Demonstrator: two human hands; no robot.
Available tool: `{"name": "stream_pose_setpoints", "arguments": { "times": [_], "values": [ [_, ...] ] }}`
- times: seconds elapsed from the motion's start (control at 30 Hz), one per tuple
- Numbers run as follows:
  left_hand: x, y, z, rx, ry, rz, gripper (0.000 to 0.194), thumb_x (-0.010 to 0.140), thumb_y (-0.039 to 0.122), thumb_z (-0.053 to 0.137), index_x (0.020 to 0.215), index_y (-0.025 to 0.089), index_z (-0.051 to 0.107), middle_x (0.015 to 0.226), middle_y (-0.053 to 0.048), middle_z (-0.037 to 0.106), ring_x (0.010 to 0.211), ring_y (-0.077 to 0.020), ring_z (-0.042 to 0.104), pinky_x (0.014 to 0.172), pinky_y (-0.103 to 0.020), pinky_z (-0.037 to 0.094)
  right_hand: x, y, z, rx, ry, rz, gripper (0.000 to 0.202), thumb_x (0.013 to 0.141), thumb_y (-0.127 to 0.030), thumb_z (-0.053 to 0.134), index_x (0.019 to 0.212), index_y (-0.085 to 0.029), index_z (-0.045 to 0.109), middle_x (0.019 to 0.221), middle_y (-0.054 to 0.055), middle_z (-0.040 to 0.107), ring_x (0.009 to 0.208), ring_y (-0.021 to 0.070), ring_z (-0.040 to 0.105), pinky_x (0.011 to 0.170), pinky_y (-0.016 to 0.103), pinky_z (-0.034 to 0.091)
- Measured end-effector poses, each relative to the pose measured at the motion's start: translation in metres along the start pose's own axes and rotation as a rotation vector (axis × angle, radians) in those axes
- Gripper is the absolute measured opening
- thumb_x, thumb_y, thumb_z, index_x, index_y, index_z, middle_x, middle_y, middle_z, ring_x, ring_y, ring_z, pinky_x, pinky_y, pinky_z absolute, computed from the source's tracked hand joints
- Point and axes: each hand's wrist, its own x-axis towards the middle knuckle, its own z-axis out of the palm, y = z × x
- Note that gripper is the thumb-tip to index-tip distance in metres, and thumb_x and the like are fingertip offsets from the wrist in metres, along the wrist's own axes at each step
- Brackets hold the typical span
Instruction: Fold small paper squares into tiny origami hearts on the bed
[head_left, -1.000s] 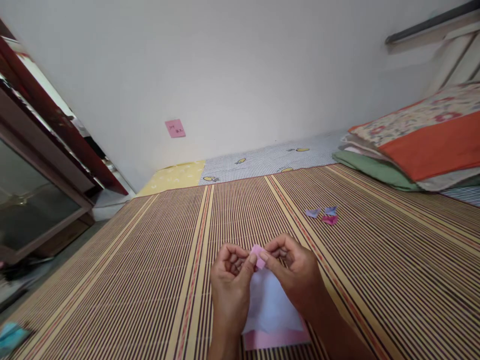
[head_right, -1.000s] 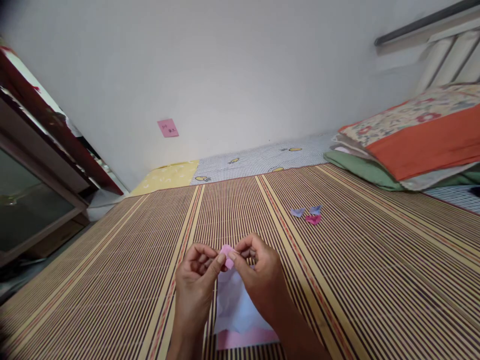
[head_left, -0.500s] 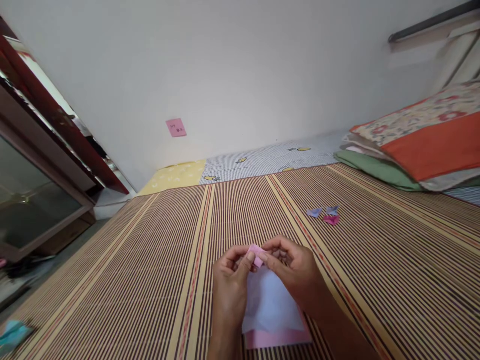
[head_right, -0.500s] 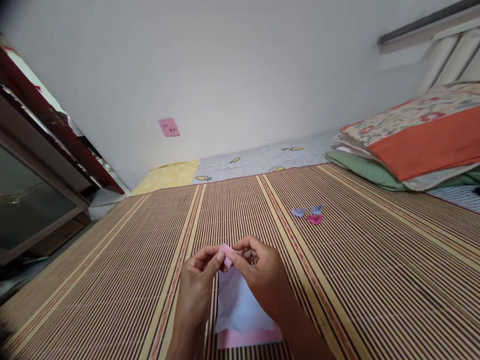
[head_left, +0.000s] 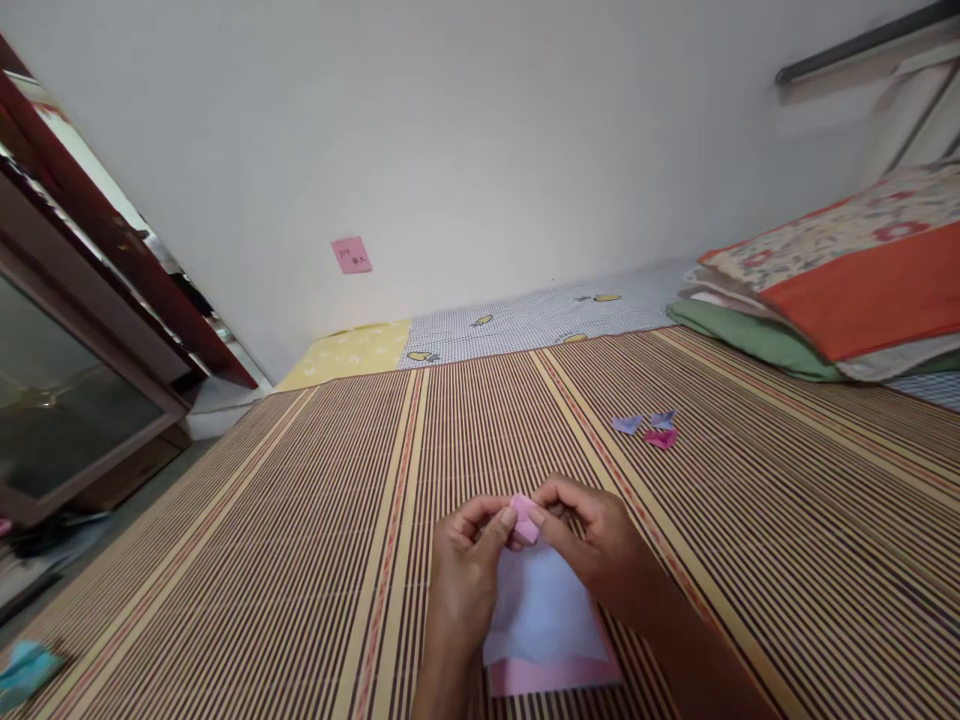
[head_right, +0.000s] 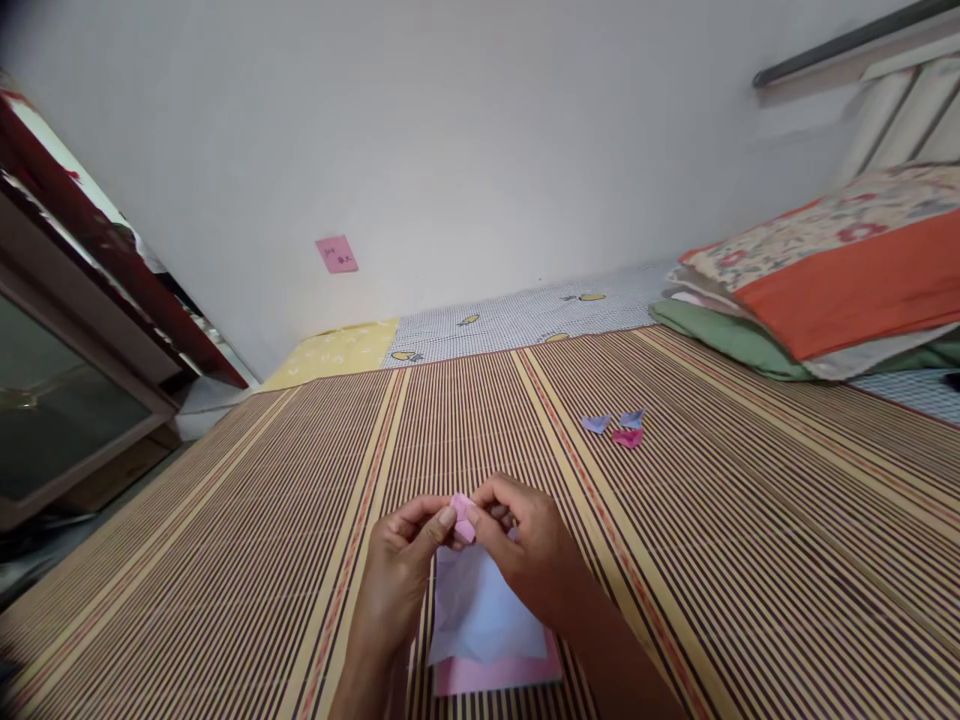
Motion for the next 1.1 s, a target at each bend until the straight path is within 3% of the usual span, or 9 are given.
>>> {"name": "stream_pose_setpoints", "arguments": {
  "times": [0.23, 0.4, 0.67, 0.93, 1.1],
  "values": [
    [0.0026, -0.0014, -0.0002, -0.029, 0.003, -0.024, 0.016, 0.082, 0.031, 0.075, 0.082, 0.016, 0.078, 0.073, -0.003, 0.072, 0.060, -0.0135, 0.060, 0.055, -0.022, 0.047, 0.0006, 0.0053, -0.0012, 0.175, 0.065, 0.051, 0.017, 0.093, -0.031, 0.060, 0.081, -0.020, 0.063, 0.071, -0.002, 0.061, 0.067, 0.0149, 0.058, 0.062, 0.026, 0.045],
    [0.0010, 0.0007, 0.0012, 0.035, -0.024, -0.011, 0.016, 0.084, 0.030, 0.072, 0.082, 0.016, 0.079, 0.075, -0.005, 0.075, 0.064, -0.0159, 0.065, 0.062, -0.026, 0.052, 0.0001, 0.0023, -0.0018, 0.149, 0.036, 0.091, 0.017, 0.092, -0.030, 0.062, 0.078, -0.019, 0.064, 0.068, -0.002, 0.059, 0.064, 0.0143, 0.055, 0.058, 0.025, 0.041],
    [-0.0031, 0.0016, 0.0028, 0.111, -0.052, -0.002, 0.017, 0.086, 0.029, 0.070, 0.084, 0.015, 0.079, 0.073, -0.006, 0.074, 0.068, -0.0185, 0.066, 0.066, -0.028, 0.052, -0.0001, 0.0007, -0.0046, 0.054, 0.016, 0.026, 0.020, 0.093, -0.029, 0.059, 0.076, -0.020, 0.062, 0.067, -0.002, 0.057, 0.063, 0.0146, 0.052, 0.058, 0.027, 0.039],
    [-0.0006, 0.0031, 0.0012, 0.074, 0.031, 0.010, 0.017, 0.087, 0.030, 0.071, 0.084, 0.015, 0.078, 0.068, -0.002, 0.068, 0.063, -0.0134, 0.056, 0.058, -0.023, 0.043, 0.0011, 0.0054, -0.0061, 0.036, -0.089, 0.078, 0.025, 0.095, -0.038, 0.061, 0.079, -0.019, 0.063, 0.070, -0.001, 0.059, 0.065, 0.0152, 0.054, 0.058, 0.027, 0.037],
    [0.0010, 0.0017, 0.0002, -0.044, 0.041, -0.009, 0.018, 0.082, 0.032, 0.077, 0.084, 0.014, 0.078, 0.069, -0.002, 0.069, 0.063, -0.0129, 0.055, 0.062, -0.023, 0.044, 0.0002, 0.0006, -0.0047, -0.013, -0.026, -0.004, 0.023, 0.096, -0.030, 0.058, 0.077, -0.019, 0.064, 0.069, -0.002, 0.060, 0.065, 0.0150, 0.054, 0.060, 0.027, 0.038]
  ]
}}
